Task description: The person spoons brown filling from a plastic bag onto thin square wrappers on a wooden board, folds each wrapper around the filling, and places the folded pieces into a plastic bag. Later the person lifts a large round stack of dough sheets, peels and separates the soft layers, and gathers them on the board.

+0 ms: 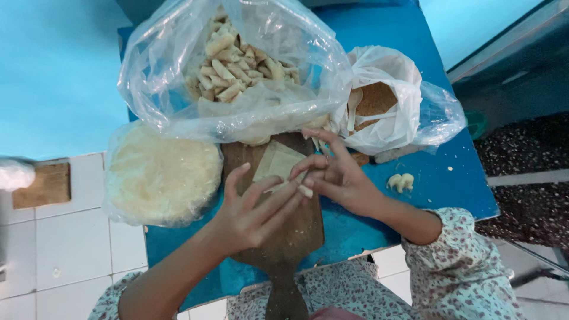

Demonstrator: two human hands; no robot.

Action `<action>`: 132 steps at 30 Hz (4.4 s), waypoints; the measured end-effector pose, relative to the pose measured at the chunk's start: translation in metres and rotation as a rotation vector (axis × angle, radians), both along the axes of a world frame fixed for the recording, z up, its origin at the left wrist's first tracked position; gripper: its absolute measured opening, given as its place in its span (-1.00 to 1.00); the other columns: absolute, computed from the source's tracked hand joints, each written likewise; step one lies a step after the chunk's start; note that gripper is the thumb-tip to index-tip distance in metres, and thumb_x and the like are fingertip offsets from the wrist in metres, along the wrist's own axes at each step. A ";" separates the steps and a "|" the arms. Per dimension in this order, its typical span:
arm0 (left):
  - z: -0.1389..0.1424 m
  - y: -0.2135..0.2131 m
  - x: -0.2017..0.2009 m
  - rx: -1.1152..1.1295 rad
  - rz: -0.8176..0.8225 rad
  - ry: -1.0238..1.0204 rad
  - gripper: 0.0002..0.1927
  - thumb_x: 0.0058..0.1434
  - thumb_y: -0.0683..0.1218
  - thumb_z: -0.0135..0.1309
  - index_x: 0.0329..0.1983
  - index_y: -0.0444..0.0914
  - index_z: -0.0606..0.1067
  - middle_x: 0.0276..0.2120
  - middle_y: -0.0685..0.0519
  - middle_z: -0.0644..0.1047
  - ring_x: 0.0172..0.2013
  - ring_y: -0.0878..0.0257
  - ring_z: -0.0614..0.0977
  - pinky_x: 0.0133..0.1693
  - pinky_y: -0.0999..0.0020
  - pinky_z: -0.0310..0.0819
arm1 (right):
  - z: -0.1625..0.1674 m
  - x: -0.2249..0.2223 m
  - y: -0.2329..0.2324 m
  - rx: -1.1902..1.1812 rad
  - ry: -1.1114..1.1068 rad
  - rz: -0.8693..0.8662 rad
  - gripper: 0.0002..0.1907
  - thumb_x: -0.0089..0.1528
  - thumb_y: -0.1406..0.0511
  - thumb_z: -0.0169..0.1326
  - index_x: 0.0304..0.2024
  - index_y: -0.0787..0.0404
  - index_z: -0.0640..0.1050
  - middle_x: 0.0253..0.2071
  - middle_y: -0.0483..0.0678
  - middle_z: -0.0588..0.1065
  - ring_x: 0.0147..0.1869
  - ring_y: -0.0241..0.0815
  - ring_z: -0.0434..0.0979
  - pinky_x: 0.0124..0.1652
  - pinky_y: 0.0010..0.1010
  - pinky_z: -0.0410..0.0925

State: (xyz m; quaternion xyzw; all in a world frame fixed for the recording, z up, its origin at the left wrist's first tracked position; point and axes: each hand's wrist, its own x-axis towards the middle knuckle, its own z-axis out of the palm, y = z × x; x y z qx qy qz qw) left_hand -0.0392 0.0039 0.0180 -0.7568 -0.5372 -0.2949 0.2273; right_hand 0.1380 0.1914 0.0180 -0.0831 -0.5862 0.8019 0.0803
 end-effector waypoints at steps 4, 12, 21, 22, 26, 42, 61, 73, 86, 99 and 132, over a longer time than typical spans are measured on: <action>-0.002 -0.001 -0.001 0.037 -0.014 0.100 -0.67 0.24 -0.07 0.23 0.07 -0.21 0.63 0.10 0.08 0.60 0.07 0.21 0.58 0.24 -0.21 0.17 | 0.005 -0.001 -0.002 -0.150 -0.015 0.119 -0.19 0.37 0.46 0.03 0.53 0.06 -0.09 0.16 0.18 0.43 -0.07 -0.14 0.60 -0.04 -0.29 0.48; 0.015 -0.002 -0.004 0.090 -0.016 0.138 -0.68 0.19 -0.09 0.21 0.01 -0.22 0.65 0.01 0.09 0.63 0.03 0.21 0.62 0.22 -0.16 0.15 | 0.014 0.002 -0.005 0.025 0.026 0.061 -0.29 0.37 0.46 0.05 0.49 0.09 0.07 0.17 0.09 0.43 0.01 -0.25 0.57 0.02 -0.29 0.50; 0.077 0.051 -0.042 0.107 0.621 0.279 -0.58 0.28 -0.17 0.16 0.22 -0.23 0.63 0.05 0.03 0.55 -0.04 0.11 0.56 0.23 -0.16 0.23 | 0.052 0.017 0.081 1.458 0.027 -0.448 -0.48 0.10 0.41 0.30 0.11 0.22 0.48 -0.11 0.02 0.59 -0.07 0.08 0.63 -0.14 -0.22 0.45; 0.076 0.055 -0.038 0.134 0.626 0.257 -0.57 0.30 -0.18 0.15 0.26 -0.23 0.61 0.15 0.03 0.54 -0.01 0.12 0.54 0.26 -0.16 0.23 | 0.047 0.012 0.082 1.494 0.053 -0.402 -0.45 0.05 0.38 0.32 0.09 0.22 0.48 -0.10 0.05 0.59 -0.07 0.14 0.61 -0.13 -0.16 0.43; 0.057 0.050 -0.014 0.177 0.477 0.165 -0.62 0.28 -0.21 0.14 0.19 -0.25 0.58 0.11 0.03 0.56 -0.02 0.13 0.56 0.19 -0.09 0.31 | 0.025 -0.006 0.082 1.513 -0.029 -0.311 -0.42 0.06 0.40 0.26 0.15 0.25 0.45 -0.21 0.01 0.60 -0.14 0.19 0.59 -0.19 -0.03 0.38; -0.025 0.015 0.041 -0.430 0.862 0.204 -0.50 0.04 0.29 0.17 -0.33 -0.24 0.51 -0.41 0.05 0.41 -0.27 0.11 0.53 -0.36 0.23 0.37 | 0.014 -0.004 0.092 1.633 0.063 -0.733 -0.43 0.28 0.60 0.02 0.36 0.37 0.32 -0.14 0.20 0.57 -0.03 0.16 0.61 -0.06 -0.14 0.47; -0.027 0.013 0.027 -0.451 0.743 0.080 -0.73 0.05 0.10 0.20 -0.44 -0.15 0.43 -0.43 0.06 0.42 -0.32 0.11 0.53 -0.34 0.22 0.42 | 0.014 0.009 0.106 1.228 0.015 -0.973 -0.47 0.33 0.58 0.08 0.29 0.27 0.24 -0.23 0.03 0.65 -0.19 -0.18 0.71 -0.22 -0.42 0.49; -0.021 0.018 0.016 -0.454 0.501 -0.320 -0.80 0.07 -0.20 0.11 -0.24 -0.26 0.39 -0.33 -0.10 0.51 -0.22 -0.11 0.54 -0.23 0.00 0.44 | 0.015 0.022 0.094 0.594 0.129 -0.673 -0.42 0.34 0.60 0.04 0.32 0.21 0.16 -0.17 0.13 0.58 -0.12 -0.22 0.61 -0.16 -0.46 0.43; -0.004 0.023 0.003 -0.467 0.313 -0.852 -0.70 0.10 -0.25 0.16 -0.15 -0.25 0.34 -0.40 -0.10 0.58 -0.37 -0.08 0.64 -0.37 0.03 0.48 | -0.036 0.002 0.031 0.766 0.267 -0.358 -0.49 0.37 0.62 -0.06 0.26 0.20 0.12 -0.05 0.10 0.57 0.07 -0.18 0.61 -0.04 -0.45 0.47; -0.003 0.025 0.000 -0.556 0.271 -1.016 -0.73 0.13 -0.25 0.16 -0.18 -0.27 0.34 -0.45 -0.03 0.56 -0.48 0.12 0.67 -0.44 0.20 0.50 | -0.035 0.014 0.038 1.015 0.415 -0.198 -0.37 0.29 0.69 -0.04 0.28 0.07 0.22 -0.04 0.09 0.61 -0.15 -0.16 0.69 -0.21 -0.40 0.56; -0.012 0.021 0.013 -0.384 0.156 -0.461 -0.70 0.04 -0.27 0.12 -0.11 -0.35 0.55 -0.19 -0.13 0.51 -0.11 -0.11 0.50 -0.08 0.03 0.44 | -0.022 -0.015 0.001 1.377 0.076 -0.394 -0.60 0.16 0.41 0.25 0.04 0.23 0.50 -0.28 0.01 0.52 -0.12 0.07 0.53 -0.11 -0.13 0.36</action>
